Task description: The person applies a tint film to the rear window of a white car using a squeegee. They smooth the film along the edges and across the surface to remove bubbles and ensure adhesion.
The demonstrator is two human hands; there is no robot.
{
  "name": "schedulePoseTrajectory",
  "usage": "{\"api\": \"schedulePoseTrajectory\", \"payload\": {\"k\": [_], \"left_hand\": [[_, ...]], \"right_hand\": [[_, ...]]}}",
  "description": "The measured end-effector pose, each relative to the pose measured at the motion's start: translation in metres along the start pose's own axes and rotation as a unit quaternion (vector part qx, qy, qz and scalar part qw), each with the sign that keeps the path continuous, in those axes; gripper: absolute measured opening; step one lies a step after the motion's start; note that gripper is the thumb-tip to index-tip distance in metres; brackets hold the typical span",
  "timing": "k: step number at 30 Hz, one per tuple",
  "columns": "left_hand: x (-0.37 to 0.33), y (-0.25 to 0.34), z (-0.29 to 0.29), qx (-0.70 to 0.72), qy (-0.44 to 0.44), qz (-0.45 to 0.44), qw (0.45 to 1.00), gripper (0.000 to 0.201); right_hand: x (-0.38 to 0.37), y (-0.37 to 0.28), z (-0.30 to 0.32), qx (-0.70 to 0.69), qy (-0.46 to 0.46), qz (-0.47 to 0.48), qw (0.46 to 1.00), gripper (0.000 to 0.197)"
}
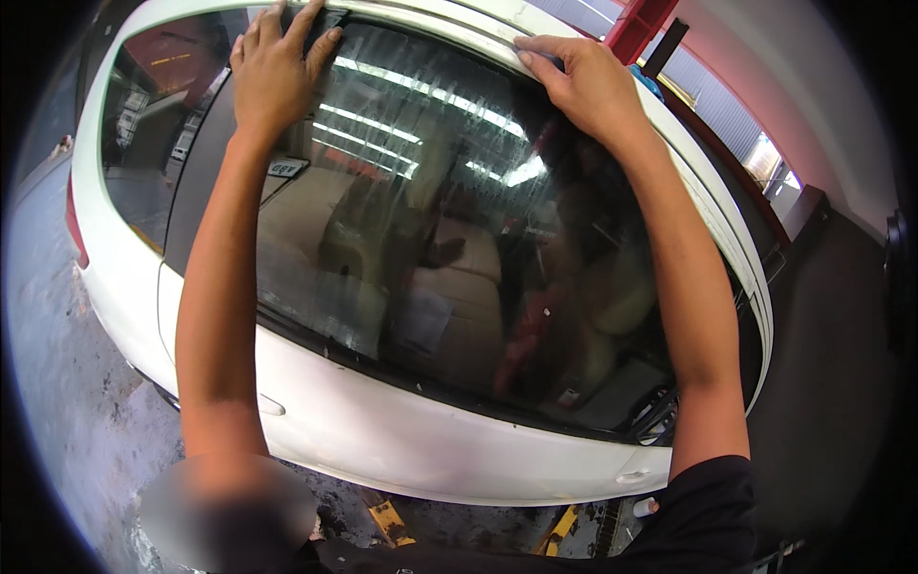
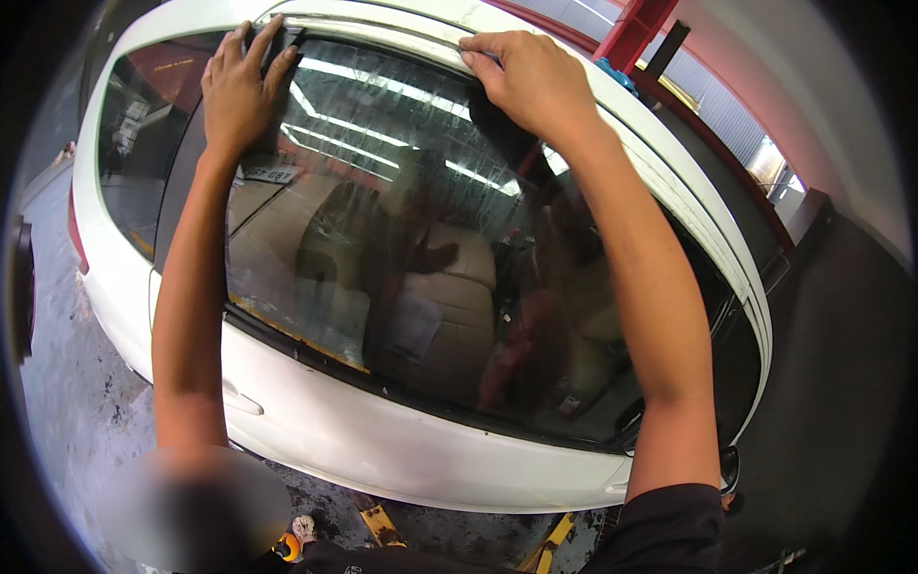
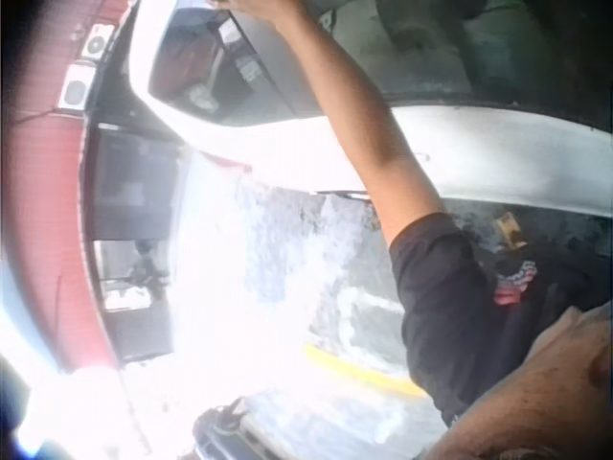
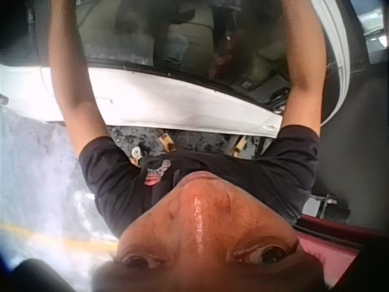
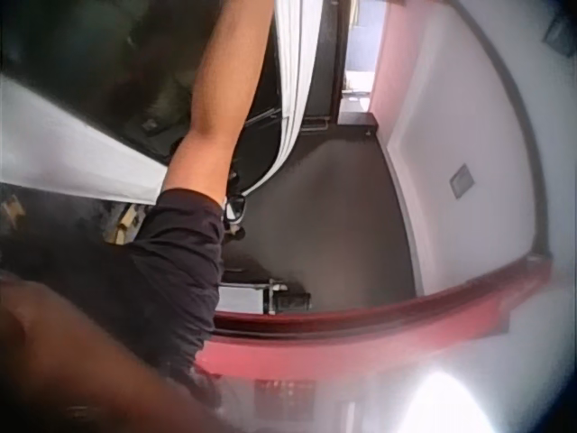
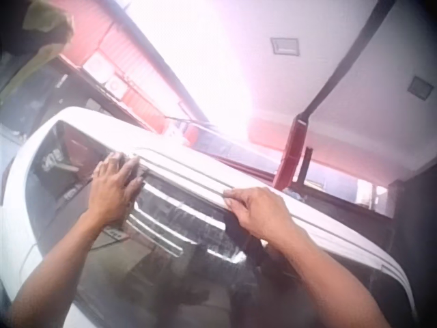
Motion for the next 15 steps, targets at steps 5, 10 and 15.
{"api": "schedulePoseTrajectory", "payload": {"k": [5,10,15], "left_hand": [[-0.001,0.001,0.002,-0.005,0.008,-0.004,1.0,0.054],[-0.012,0.024,0.04,0.024,0.053,0.009,0.998,0.041],[-0.012,0.016,0.025,0.063,-0.064,0.063,0.994,0.055]], "right_hand": [[-0.009,-0.013,0.009,0.065,-0.045,0.018,0.997,0.028],[0.002,-0.012,-0.004,0.033,0.025,-0.043,0.998,0.028],[0.005,0.007,0.003,0.005,-0.007,-0.014,1.0,0.032]]}}
Point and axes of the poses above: each hand's wrist, its own x-axis away from the middle knuckle, its own z-axis out of the back of the hand, y = z × x, the point moved 10 cm from there along -x, towards the middle knuckle, and after that the axes turned 8 degrees about y, right-handed, at the moved point
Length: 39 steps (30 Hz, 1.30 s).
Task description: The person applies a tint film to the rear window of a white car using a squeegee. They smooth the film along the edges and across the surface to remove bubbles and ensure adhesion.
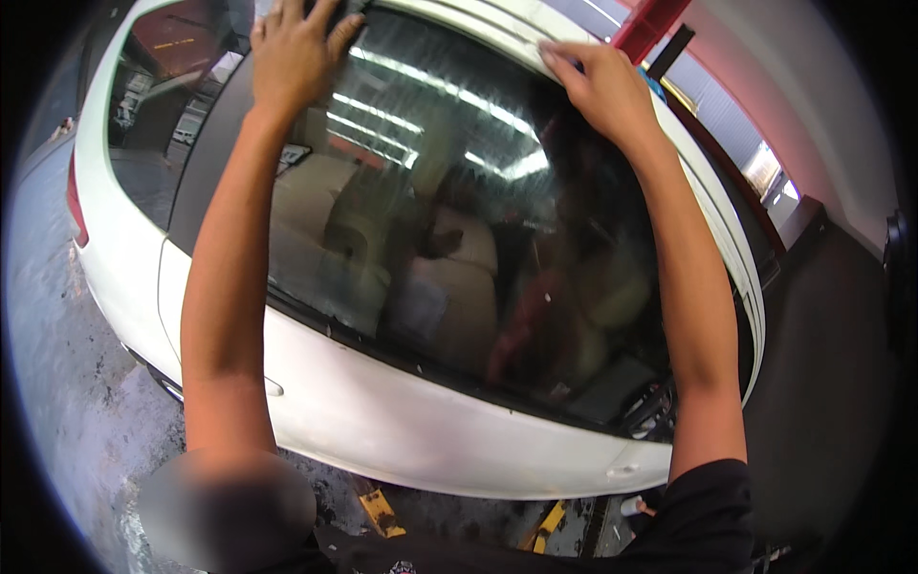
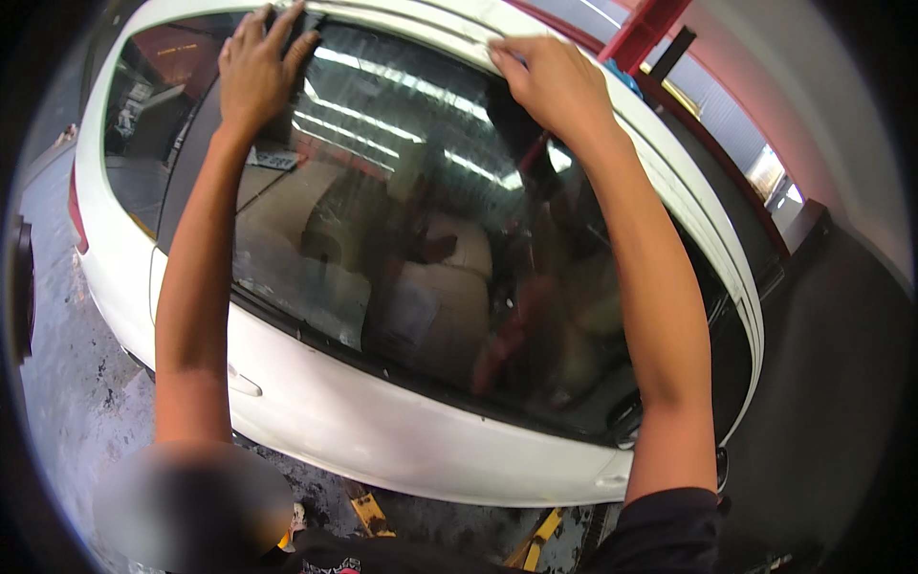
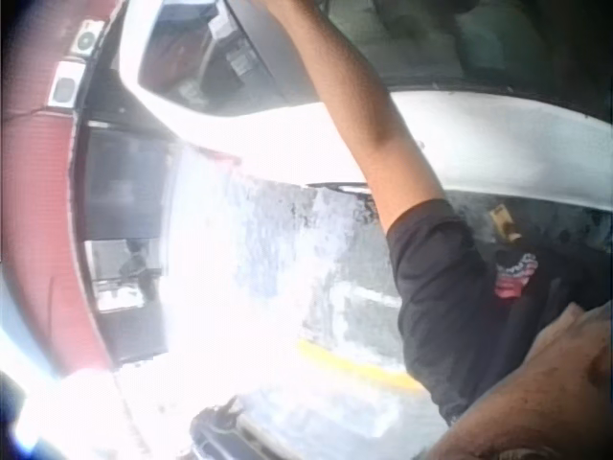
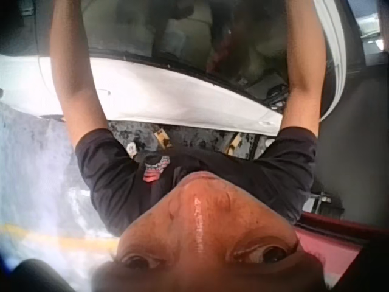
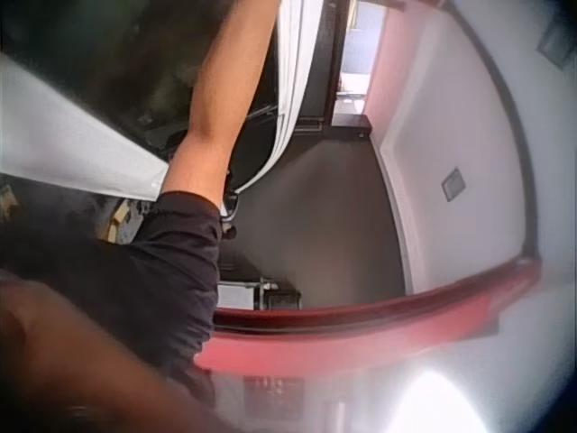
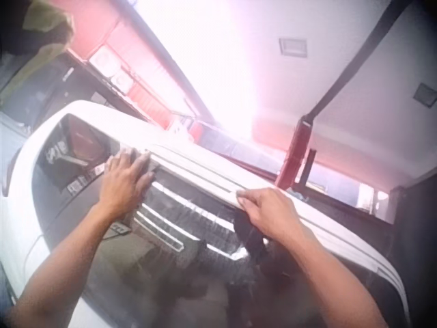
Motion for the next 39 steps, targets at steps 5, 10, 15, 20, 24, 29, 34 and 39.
{"api": "schedulePoseTrajectory", "payload": {"k": [5,10,15,20,24,29,34,39], "left_hand": [[0.001,-0.005,-0.006,-0.007,0.002,0.005,1.0,0.057],[-0.002,-0.006,-0.004,-0.014,-0.012,0.022,1.0,0.056],[0.003,0.005,-0.006,-0.016,-0.028,0.027,0.999,0.054],[0.003,-0.021,-0.019,-0.074,0.08,-0.07,0.992,0.054],[0.002,0.0,-0.004,-0.017,-0.02,0.025,0.999,0.054],[0.002,0.003,0.0,-0.004,-0.003,0.007,1.0,0.053],[0.001,-0.005,-0.002,-0.017,0.023,-0.009,1.0,0.052],[0.002,0.001,-0.005,-0.005,0.01,-0.001,1.0,0.053]], "right_hand": [[-0.002,-0.009,0.001,0.012,-0.001,-0.006,1.0,0.032],[-0.008,-0.014,-0.004,0.013,0.026,0.0,1.0,0.033],[-0.006,0.012,-0.014,-0.084,-0.005,-0.009,0.996,0.032],[-0.014,-0.014,-0.005,-0.01,0.019,0.046,0.999,0.03],[-0.007,-0.016,-0.01,0.011,0.036,0.022,0.999,0.031],[-0.008,-0.003,-0.016,-0.049,-0.013,-0.017,0.999,0.034],[-0.014,-0.029,-0.009,0.047,0.001,0.012,0.999,0.033],[-0.02,-0.024,-0.023,0.023,0.027,-0.047,0.998,0.034]]}}
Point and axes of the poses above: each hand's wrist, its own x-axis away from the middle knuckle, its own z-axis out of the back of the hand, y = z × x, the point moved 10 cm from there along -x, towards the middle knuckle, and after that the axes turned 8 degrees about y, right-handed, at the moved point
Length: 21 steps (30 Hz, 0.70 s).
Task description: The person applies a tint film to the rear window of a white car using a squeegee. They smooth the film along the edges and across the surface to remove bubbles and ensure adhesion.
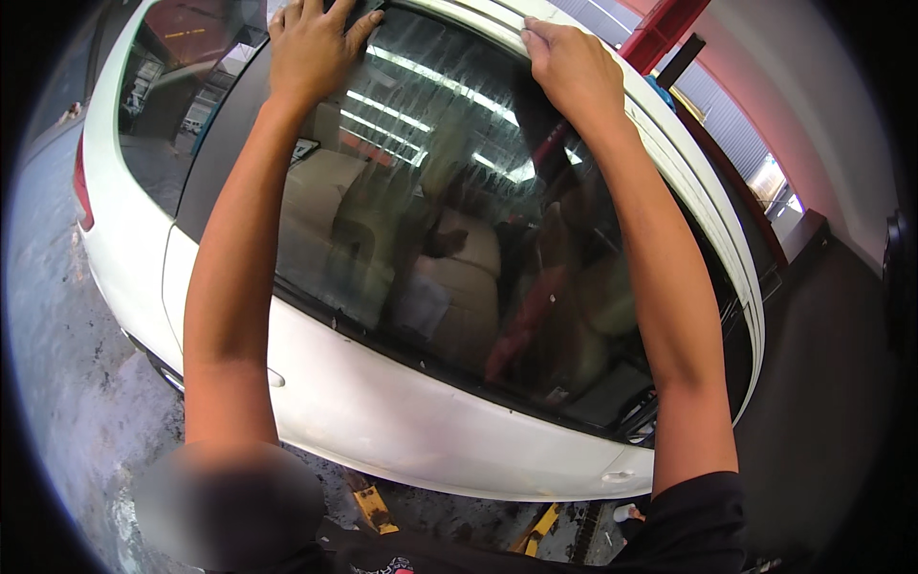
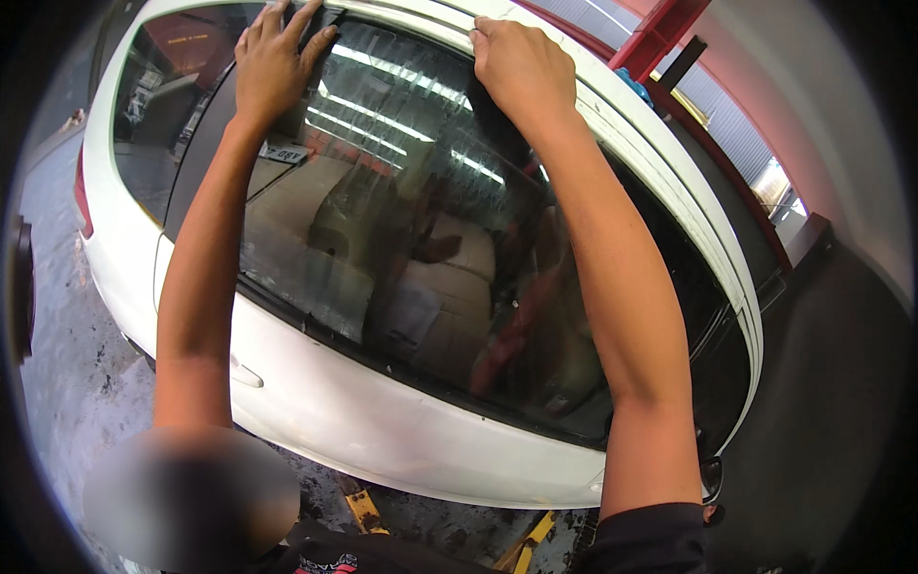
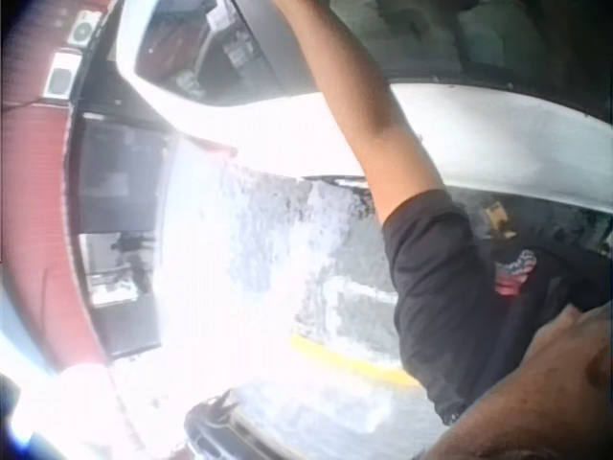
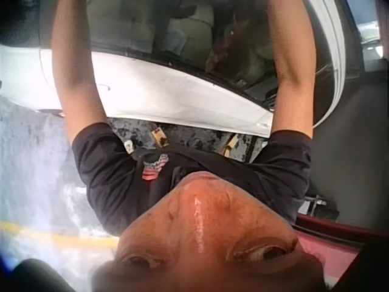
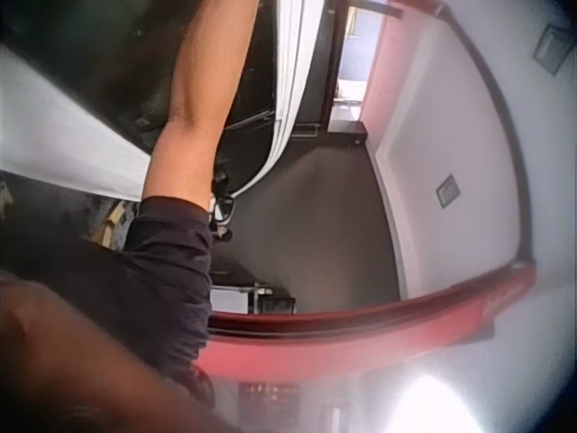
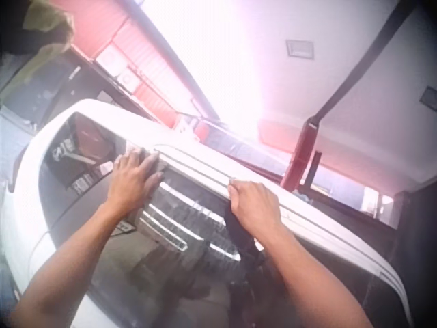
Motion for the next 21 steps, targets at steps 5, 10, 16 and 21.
{"api": "schedulePoseTrajectory", "payload": {"k": [5,10,16,21], "left_hand": [[0.003,-0.016,-0.019,-0.047,0.066,-0.052,0.995,0.055],[-0.003,-0.017,-0.012,-0.062,0.061,-0.057,0.995,0.053],[-0.001,-0.022,-0.015,-0.06,0.059,-0.066,0.994,0.053],[0.003,-0.017,-0.015,-0.056,0.065,-0.055,0.995,0.054]], "right_hand": [[0.0,0.028,0.007,-0.093,0.012,0.003,0.996,0.033],[0.015,0.016,0.018,-0.106,-0.022,0.004,0.994,0.029],[0.014,-0.003,0.025,-0.024,-0.011,0.029,0.999,0.026],[0.02,0.002,0.016,-0.064,0.035,-0.061,0.995,0.026]]}}
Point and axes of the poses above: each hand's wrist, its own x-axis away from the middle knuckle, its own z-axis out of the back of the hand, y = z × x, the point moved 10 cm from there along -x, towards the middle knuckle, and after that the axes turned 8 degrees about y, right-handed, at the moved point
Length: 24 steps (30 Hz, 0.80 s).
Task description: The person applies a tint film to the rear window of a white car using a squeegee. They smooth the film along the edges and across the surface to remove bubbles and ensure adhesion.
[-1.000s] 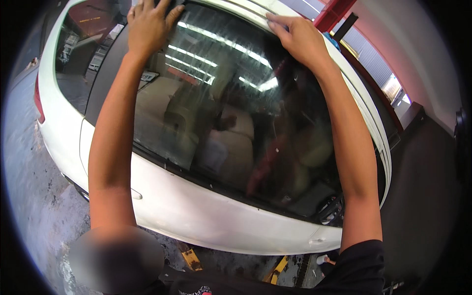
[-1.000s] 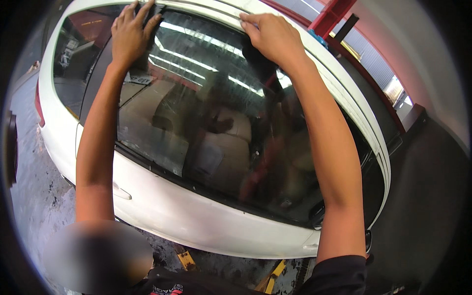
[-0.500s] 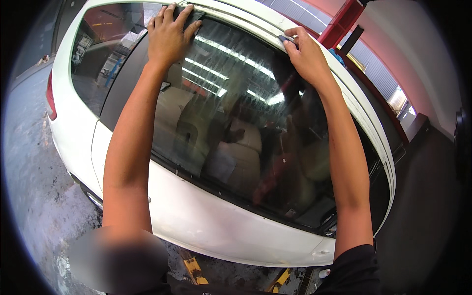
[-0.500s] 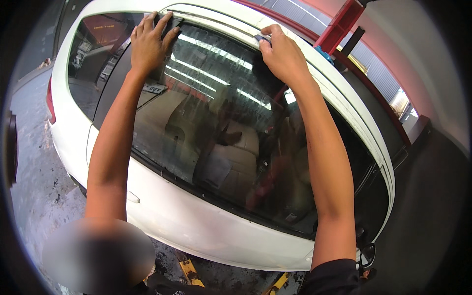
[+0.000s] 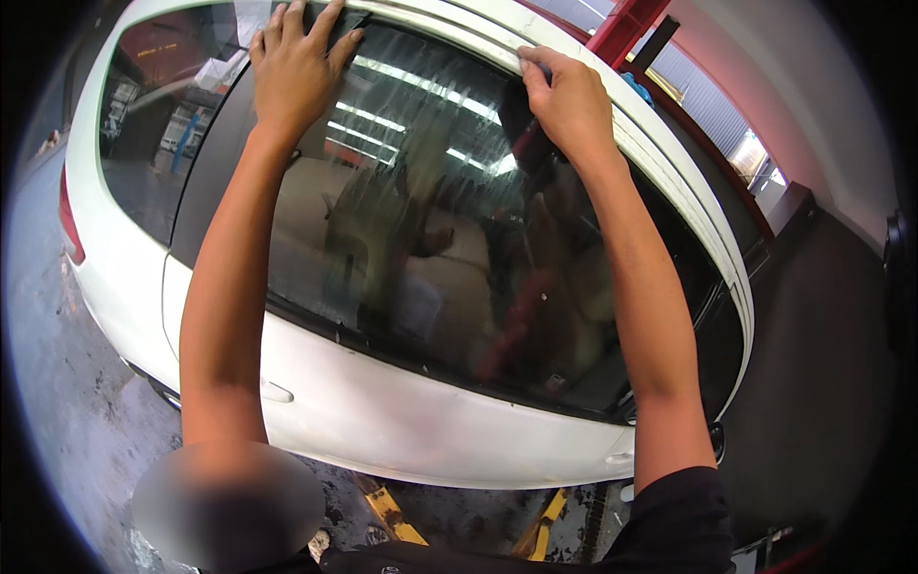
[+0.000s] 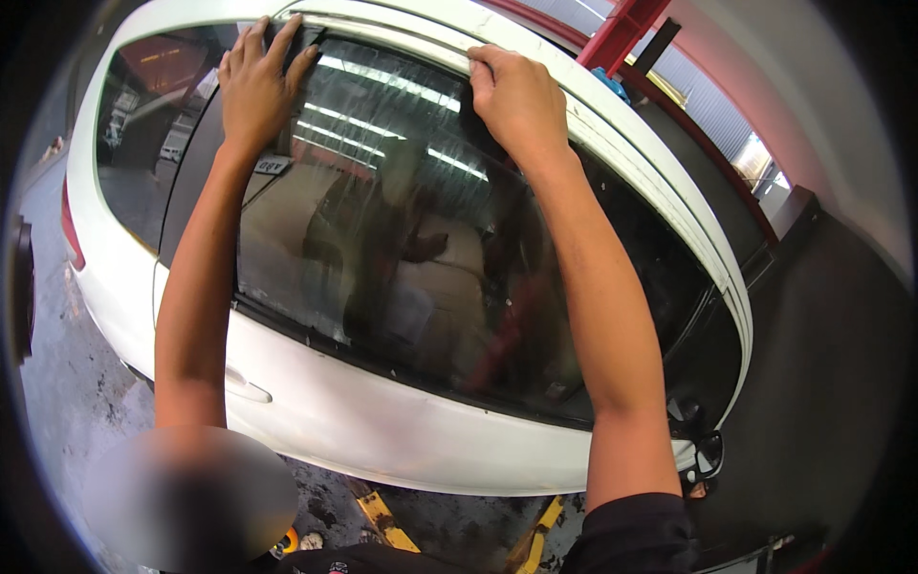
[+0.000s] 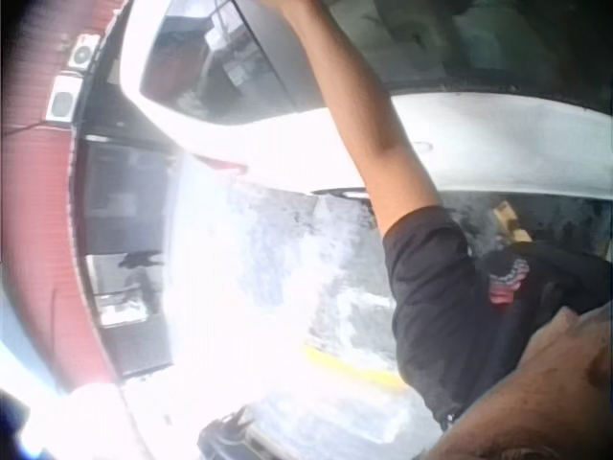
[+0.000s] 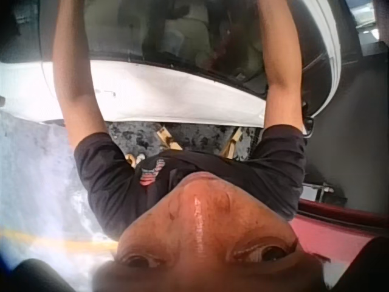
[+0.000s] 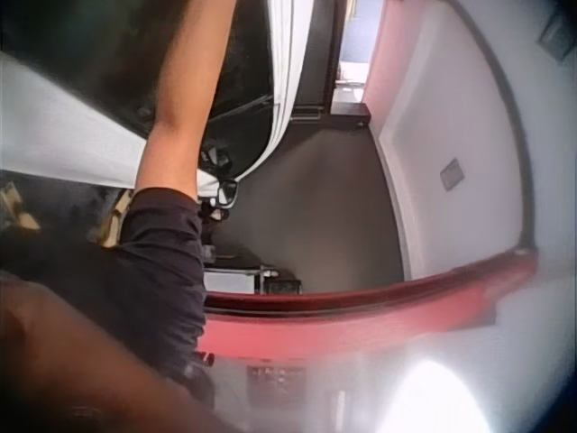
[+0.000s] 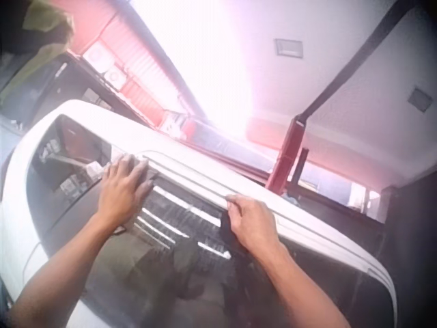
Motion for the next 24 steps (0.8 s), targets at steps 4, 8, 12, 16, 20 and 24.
{"api": "schedulePoseTrajectory", "payload": {"k": [4,8,12,16,20,24], "left_hand": [[-0.005,-0.003,-0.002,0.012,-0.008,0.004,1.0,0.054],[-0.002,-0.004,0.002,0.01,-0.001,0.018,1.0,0.054],[-0.01,0.006,0.021,0.069,-0.037,0.052,0.996,0.054],[-0.013,0.005,0.014,0.067,-0.043,0.066,0.995,0.054],[-0.009,0.006,0.016,0.073,-0.053,0.065,0.994,0.054],[-0.01,0.002,0.012,0.074,-0.06,0.068,0.993,0.055]], "right_hand": [[-0.016,0.015,-0.002,-0.058,-0.054,-0.01,0.997,0.028],[-0.015,0.009,0.005,0.024,-0.049,0.028,0.998,0.026],[-0.014,0.005,0.0,0.04,-0.05,0.02,0.998,0.025],[-0.007,0.009,-0.005,-0.001,0.035,-0.001,0.999,0.026],[-0.01,0.022,-0.009,-0.059,-0.027,-0.042,0.997,0.028],[-0.018,0.009,0.002,0.064,-0.067,0.035,0.995,0.027]]}}
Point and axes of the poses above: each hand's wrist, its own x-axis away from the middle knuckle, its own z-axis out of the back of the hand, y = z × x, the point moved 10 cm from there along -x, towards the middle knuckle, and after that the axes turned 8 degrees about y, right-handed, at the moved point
